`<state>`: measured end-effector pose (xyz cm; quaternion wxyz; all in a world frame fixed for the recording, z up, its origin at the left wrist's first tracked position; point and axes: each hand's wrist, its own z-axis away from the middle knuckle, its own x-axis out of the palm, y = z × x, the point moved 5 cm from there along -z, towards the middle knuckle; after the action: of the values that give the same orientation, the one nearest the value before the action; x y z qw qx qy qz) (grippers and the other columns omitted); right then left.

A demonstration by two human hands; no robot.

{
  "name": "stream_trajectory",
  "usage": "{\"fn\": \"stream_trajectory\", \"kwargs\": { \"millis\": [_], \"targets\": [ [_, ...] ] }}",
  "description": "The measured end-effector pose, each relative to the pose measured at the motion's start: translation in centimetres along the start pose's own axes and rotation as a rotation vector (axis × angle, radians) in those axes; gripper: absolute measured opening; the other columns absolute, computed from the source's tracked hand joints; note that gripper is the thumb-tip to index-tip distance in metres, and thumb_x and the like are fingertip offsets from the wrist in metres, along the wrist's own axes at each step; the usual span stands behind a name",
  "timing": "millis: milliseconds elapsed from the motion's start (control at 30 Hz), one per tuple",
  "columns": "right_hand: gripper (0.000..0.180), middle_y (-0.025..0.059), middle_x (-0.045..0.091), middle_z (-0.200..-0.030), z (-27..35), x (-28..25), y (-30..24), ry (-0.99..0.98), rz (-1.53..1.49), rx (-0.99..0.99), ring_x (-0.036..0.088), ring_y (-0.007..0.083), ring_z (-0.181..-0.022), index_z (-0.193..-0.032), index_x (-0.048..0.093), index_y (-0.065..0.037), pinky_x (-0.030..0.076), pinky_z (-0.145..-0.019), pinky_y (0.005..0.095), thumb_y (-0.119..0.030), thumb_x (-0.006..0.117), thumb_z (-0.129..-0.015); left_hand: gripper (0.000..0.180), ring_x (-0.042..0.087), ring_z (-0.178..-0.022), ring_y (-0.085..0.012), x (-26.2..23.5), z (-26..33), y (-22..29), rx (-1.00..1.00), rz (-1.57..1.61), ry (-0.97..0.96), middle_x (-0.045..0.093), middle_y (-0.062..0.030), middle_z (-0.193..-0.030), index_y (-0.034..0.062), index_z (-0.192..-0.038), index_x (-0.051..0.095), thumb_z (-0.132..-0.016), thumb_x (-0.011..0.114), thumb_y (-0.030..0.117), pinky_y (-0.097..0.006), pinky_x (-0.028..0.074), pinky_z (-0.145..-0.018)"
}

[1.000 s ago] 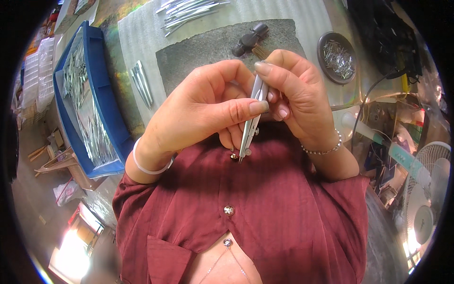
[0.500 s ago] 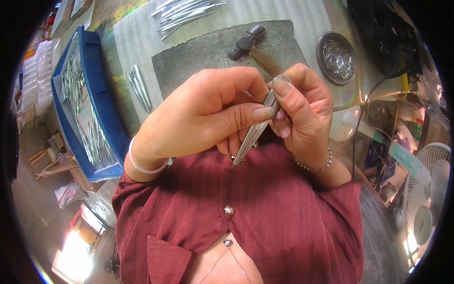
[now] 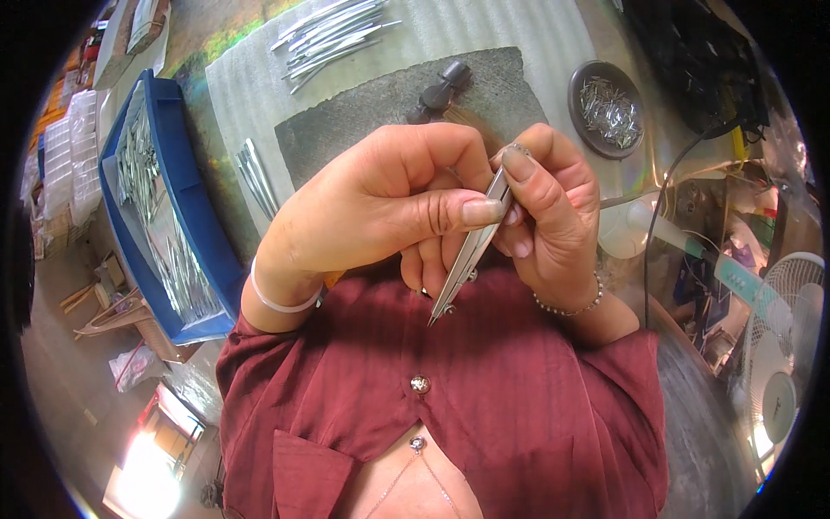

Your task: Manufacturing metal hardware components by hammering attachments onto metal rods at a workbench.

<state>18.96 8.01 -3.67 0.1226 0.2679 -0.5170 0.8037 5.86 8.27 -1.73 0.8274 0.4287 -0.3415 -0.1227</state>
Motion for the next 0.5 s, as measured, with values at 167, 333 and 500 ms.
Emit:
{"fn": "stream_trajectory", "kwargs": {
  "millis": [167, 333, 500],
  "targets": [
    [0.010, -0.0012, 0.048, -0.062, -0.08, 0.02, 0.24, -0.014, -0.050, 0.010, 0.034, 0.0015, -0.042, -0.086, 0.052, -0.007, 0.027, -0.036, 0.0153, -0.014, 0.053, -0.093, 0.018, 0.060, -0.048, -0.0100, -0.04, -0.02, 0.03, -0.004, 0.019, 0.005, 0.060, -0.0038, -0.059, 0.0028, -0.084, 0.052, -0.093, 0.056, 0.019, -0.018, 0.045, -0.040],
    [0.011, -0.0005, 0.049, -0.063, -0.16, 0.27, 0.56, 0.000, -0.047, 0.023, 0.034, 0.0017, -0.043, -0.086, 0.052, -0.007, 0.028, -0.036, 0.0153, -0.014, 0.053, -0.093, 0.018, 0.059, -0.047, -0.0104, -0.19, 0.22, -0.21, -0.006, 0.056, 0.030, 0.060, -0.0042, -0.059, 0.0030, -0.085, 0.052, -0.093, 0.056, 0.019, -0.018, 0.045, -0.040],
    [0.010, 0.0006, 0.051, -0.064, 0.09, 0.34, 0.92, -0.001, -0.033, 0.003, 0.034, 0.0016, -0.043, -0.088, 0.053, -0.006, 0.027, -0.036, 0.0158, -0.014, 0.053, -0.093, 0.017, 0.060, -0.048, -0.0107, -0.33, 0.50, -0.41, -0.010, 0.073, 0.018, 0.060, -0.0043, -0.060, 0.0029, -0.086, 0.053, -0.092, 0.057, 0.018, -0.018, 0.045, -0.040]
  ]
}}
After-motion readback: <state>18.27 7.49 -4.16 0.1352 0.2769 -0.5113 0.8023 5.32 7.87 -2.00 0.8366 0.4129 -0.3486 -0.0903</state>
